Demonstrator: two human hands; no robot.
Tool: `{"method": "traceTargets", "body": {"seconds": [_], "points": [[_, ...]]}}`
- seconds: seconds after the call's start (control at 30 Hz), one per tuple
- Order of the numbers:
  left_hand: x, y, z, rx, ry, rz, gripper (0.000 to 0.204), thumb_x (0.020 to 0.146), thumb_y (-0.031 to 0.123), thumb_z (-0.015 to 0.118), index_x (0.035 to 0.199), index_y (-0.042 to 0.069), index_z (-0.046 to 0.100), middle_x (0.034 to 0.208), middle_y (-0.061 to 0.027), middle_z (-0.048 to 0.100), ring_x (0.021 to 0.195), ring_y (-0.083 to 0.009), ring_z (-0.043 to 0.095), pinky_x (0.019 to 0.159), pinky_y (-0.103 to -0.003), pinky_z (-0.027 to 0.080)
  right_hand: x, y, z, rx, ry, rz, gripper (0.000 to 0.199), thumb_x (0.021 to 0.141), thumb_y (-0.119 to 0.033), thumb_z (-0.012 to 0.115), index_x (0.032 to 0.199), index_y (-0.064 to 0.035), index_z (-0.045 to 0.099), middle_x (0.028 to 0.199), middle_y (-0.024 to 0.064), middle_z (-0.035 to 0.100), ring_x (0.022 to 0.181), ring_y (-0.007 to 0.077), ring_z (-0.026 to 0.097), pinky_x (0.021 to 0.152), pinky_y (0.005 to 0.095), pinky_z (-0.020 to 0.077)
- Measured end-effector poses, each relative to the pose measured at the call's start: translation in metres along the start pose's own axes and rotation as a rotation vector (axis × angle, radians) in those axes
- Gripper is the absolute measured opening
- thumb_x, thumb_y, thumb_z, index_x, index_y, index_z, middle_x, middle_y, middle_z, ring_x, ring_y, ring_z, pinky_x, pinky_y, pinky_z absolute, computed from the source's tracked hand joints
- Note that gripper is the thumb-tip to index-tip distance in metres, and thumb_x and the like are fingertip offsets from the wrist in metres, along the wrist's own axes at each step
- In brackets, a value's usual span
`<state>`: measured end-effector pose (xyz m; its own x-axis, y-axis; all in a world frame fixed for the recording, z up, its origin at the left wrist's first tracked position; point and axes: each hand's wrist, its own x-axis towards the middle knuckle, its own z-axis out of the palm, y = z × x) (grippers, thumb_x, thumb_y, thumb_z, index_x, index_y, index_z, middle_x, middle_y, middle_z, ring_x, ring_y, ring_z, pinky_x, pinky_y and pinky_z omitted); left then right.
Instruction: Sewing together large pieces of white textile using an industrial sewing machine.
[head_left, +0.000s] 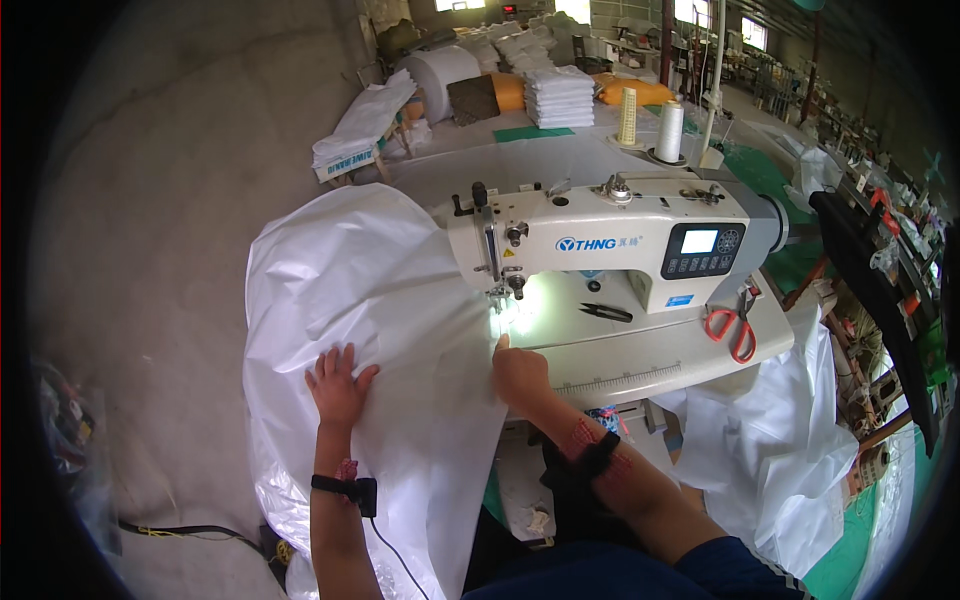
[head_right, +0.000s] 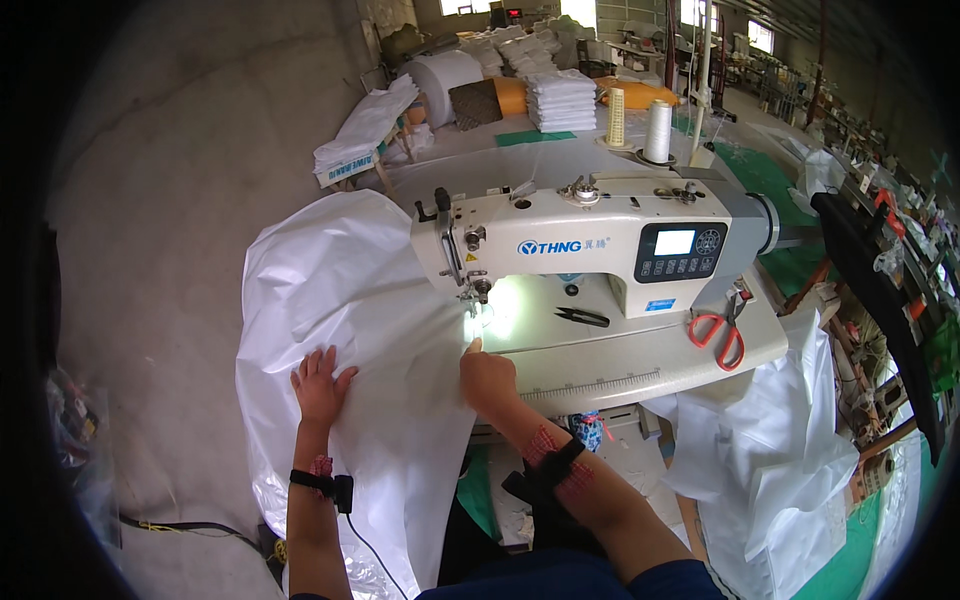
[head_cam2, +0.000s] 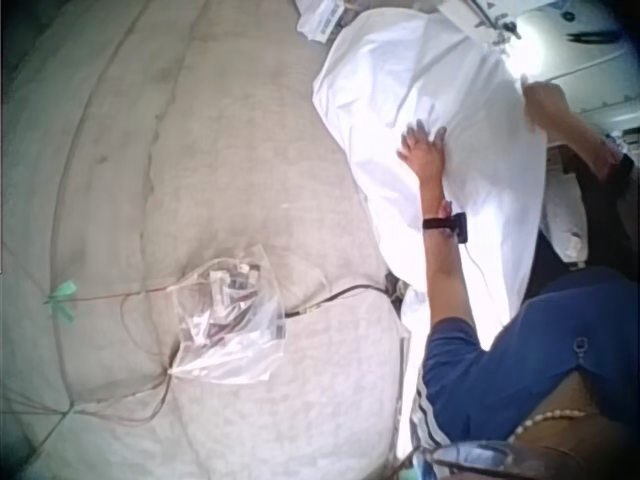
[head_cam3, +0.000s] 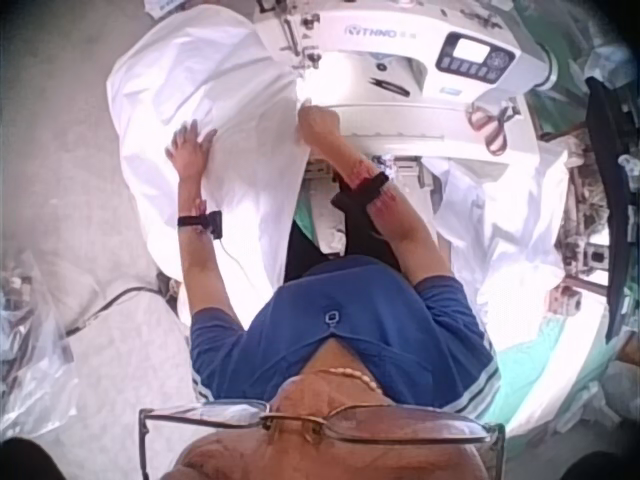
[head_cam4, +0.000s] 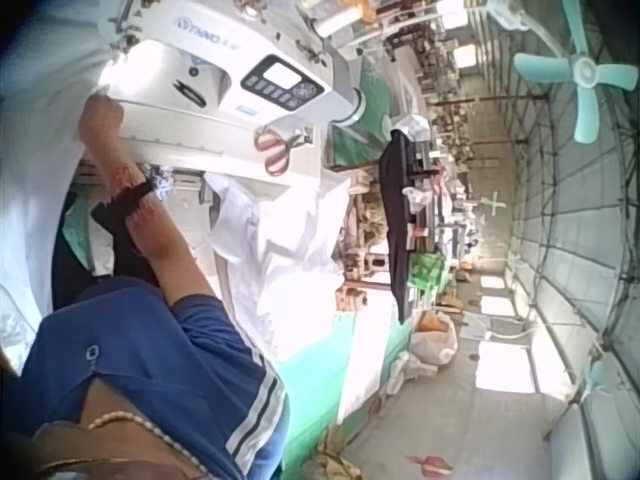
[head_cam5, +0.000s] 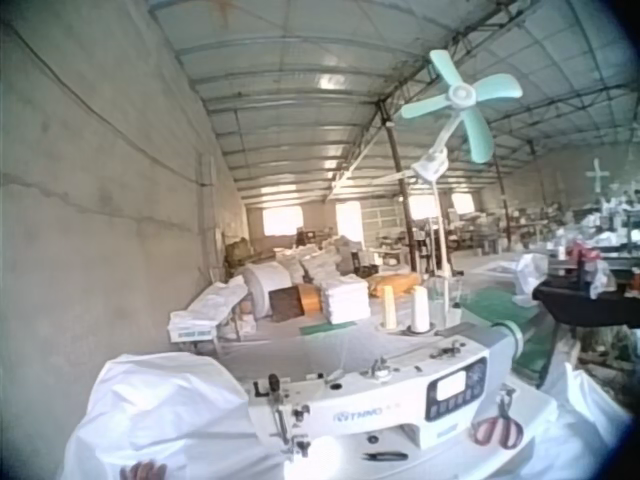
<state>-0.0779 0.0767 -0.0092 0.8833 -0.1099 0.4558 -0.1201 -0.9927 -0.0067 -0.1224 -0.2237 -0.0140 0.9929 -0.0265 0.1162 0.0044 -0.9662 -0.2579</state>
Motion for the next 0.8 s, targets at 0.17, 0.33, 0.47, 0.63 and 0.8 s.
{"method": "traceTargets", "body": {"seconds": [0.17,0.33,0.47,0.63,0.8], "points": [[0.023,0.006,0.008,0.019,-0.038,-0.056,0.055,0.083,0.053,0.055,0.123,0.014,0.055,0.126,-0.0112,0.051,0.121,-0.0343,0.043,0.098,-0.06,0.03,0.024,0.006,0.004,-0.051,0.083,-0.055,0.049,0.081,-0.008,0.05,0.124,0.014,0.045,0.068,0.0098,0.066,0.061,0.0247,0.066,0.052,0.0357,0.0494],[0.033,0.013,-0.004,0.068,-0.155,-0.091,0.042,0.082,0.045,0.059,0.109,0.012,0.062,0.105,-0.0084,0.058,0.103,-0.03,0.053,0.09,-0.052,0.038,0.036,0.007,0.004,-0.021,0.042,-0.042,0.05,0.082,-0.01,0.049,0.126,0.0131,0.044,0.07,0.0096,0.067,0.063,0.0245,0.066,0.053,0.0363,0.0499],[0.018,0.009,-0.014,0.067,-0.033,0.043,0.032,0.081,0.037,0.062,0.1,0.011,0.064,0.095,-0.0076,0.06,0.098,-0.0289,0.055,0.084,-0.049,0.042,0.037,0.008,0.003,-0.061,-0.009,-0.024,0.051,0.083,-0.013,0.049,0.128,0.0122,0.042,0.073,0.0094,0.068,0.065,0.0242,0.067,0.054,0.0364,0.0504],[0.002,-0.016,-0.012,-0.082,-0.107,0.007,0.022,0.082,0.027,0.062,0.094,0.009,0.064,0.089,-0.0122,0.061,0.089,-0.0299,0.06,0.072,-0.045,0.047,0.038,0.008,0.005,-0.036,-0.006,-0.035,0.044,0.086,-0.015,0.047,0.122,0.009,0.047,0.075,0.0097,0.068,0.067,0.0254,0.067,0.055,0.0378,0.0506],[0.02,-0.013,-0.062,-0.65,0.123,-0.265,0.021,0.084,0.022,0.062,0.094,0.004,0.057,0.074,-0.0199,0.061,0.074,-0.0341,0.063,0.067,-0.04,0.049,0.035,0.008,0.004,0.001,-0.003,-0.016,0.04,0.084,-0.016,0.05,0.116,0.0081,0.052,0.075,0.01,0.068,0.066,0.0251,0.067,0.056,0.0377,0.0514]]}}
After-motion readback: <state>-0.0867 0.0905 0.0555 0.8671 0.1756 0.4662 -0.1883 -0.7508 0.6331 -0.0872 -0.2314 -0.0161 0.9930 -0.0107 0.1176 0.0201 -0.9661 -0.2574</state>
